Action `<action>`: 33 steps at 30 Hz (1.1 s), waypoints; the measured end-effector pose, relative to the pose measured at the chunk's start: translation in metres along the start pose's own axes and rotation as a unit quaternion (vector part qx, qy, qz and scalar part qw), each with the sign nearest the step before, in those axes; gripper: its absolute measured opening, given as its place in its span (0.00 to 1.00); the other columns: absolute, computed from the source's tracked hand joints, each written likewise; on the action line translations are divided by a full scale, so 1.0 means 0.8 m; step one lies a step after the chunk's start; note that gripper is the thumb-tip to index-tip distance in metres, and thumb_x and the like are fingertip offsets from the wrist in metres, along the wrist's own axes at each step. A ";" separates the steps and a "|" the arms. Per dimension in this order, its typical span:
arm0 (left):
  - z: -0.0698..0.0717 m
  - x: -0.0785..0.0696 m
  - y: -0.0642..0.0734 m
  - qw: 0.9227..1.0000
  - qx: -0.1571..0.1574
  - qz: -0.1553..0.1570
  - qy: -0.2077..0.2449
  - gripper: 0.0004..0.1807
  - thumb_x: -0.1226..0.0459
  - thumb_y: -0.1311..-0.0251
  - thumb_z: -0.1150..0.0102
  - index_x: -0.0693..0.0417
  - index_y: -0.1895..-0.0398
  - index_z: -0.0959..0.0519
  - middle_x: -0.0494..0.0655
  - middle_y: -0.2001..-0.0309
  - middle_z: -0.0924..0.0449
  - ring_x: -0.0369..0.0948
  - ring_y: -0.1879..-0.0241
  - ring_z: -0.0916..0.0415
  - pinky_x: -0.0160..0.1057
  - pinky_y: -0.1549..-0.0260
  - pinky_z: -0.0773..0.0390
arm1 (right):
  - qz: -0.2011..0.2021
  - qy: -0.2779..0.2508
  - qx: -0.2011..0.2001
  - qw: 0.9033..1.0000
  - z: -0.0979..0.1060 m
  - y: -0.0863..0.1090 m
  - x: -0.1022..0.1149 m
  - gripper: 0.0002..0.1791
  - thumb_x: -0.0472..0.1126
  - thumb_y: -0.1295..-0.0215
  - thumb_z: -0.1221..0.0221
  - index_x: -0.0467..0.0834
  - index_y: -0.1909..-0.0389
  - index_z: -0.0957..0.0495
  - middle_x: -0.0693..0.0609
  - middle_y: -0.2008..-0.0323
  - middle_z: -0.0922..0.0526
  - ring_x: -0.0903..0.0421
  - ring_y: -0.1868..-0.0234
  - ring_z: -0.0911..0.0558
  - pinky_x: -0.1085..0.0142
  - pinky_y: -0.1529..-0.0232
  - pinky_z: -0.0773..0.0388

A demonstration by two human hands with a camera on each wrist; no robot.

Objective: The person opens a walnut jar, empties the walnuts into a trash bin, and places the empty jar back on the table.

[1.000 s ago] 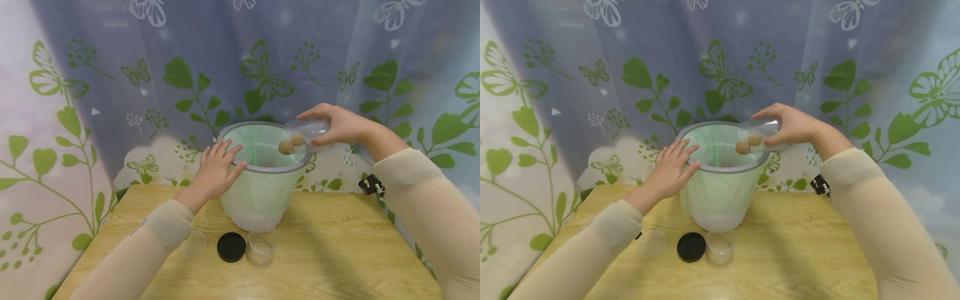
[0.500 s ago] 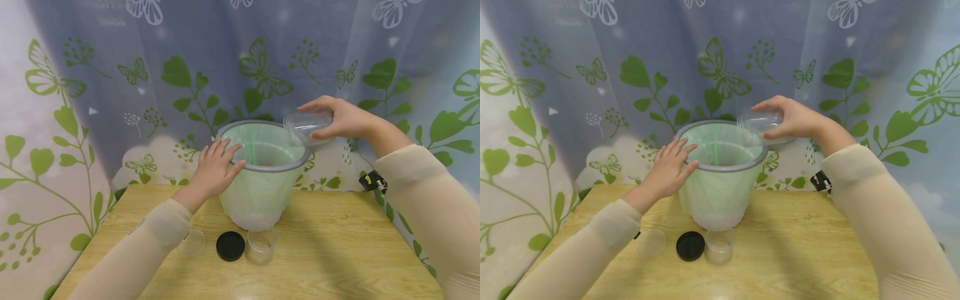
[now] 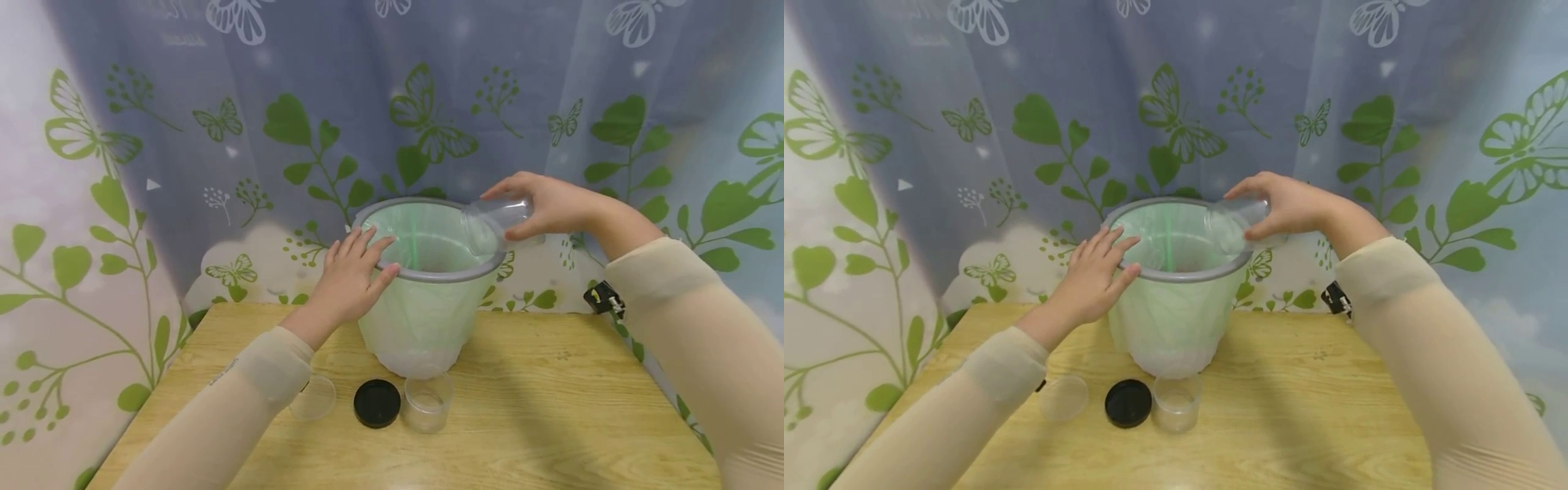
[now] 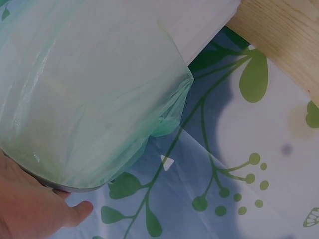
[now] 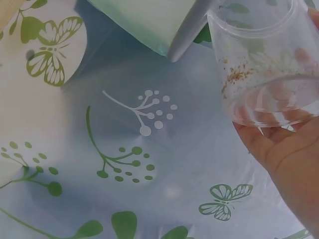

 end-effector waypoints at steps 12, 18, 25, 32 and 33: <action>-0.003 0.002 0.000 1.000 -0.006 0.000 0.006 0.36 0.36 0.26 0.72 0.38 0.21 0.44 0.51 0.20 0.55 0.53 0.21 0.65 0.63 0.28 0.63 | -0.004 0.002 0.000 1.000 -0.001 0.001 0.000 0.38 0.46 0.38 0.30 0.53 0.28 0.33 0.43 0.25 0.46 0.36 0.27 0.42 0.34 0.38 0.37; -0.003 0.003 0.000 1.000 -0.007 -0.001 0.007 0.36 0.35 0.26 0.72 0.38 0.21 0.44 0.51 0.20 0.55 0.53 0.21 0.65 0.63 0.28 0.63 | -0.002 0.004 0.001 1.000 -0.001 0.001 0.002 0.38 0.46 0.38 0.30 0.53 0.28 0.33 0.43 0.26 0.46 0.35 0.27 0.42 0.34 0.37 0.37; -0.002 0.002 0.001 1.000 -0.009 0.000 0.009 0.36 0.36 0.26 0.71 0.39 0.21 0.44 0.51 0.20 0.55 0.53 0.21 0.65 0.63 0.28 0.63 | -0.005 -0.002 -0.004 1.000 0.001 0.002 0.001 0.38 0.45 0.38 0.30 0.53 0.28 0.33 0.43 0.27 0.44 0.35 0.28 0.42 0.34 0.36 0.39; -0.004 0.002 0.000 1.000 -0.005 0.001 0.006 0.36 0.35 0.26 0.72 0.38 0.21 0.44 0.51 0.20 0.55 0.52 0.21 0.66 0.63 0.28 0.62 | -0.009 -0.002 -0.010 1.000 0.002 0.004 -0.001 0.38 0.47 0.38 0.30 0.54 0.28 0.32 0.44 0.27 0.44 0.36 0.28 0.40 0.35 0.38 0.37; -0.004 0.002 0.000 1.000 -0.005 0.002 0.007 0.36 0.36 0.26 0.72 0.38 0.21 0.44 0.51 0.20 0.54 0.52 0.21 0.66 0.63 0.28 0.62 | -0.008 -0.001 -0.010 1.000 0.002 0.004 -0.001 0.38 0.47 0.38 0.30 0.54 0.28 0.32 0.44 0.27 0.44 0.36 0.28 0.40 0.35 0.38 0.36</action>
Point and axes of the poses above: each hand's wrist, its own y-axis away from the middle knuckle, its own z-axis out of the back of the hand, x = y × z, the point moved 3 cm from there along -y, towards the middle knuckle
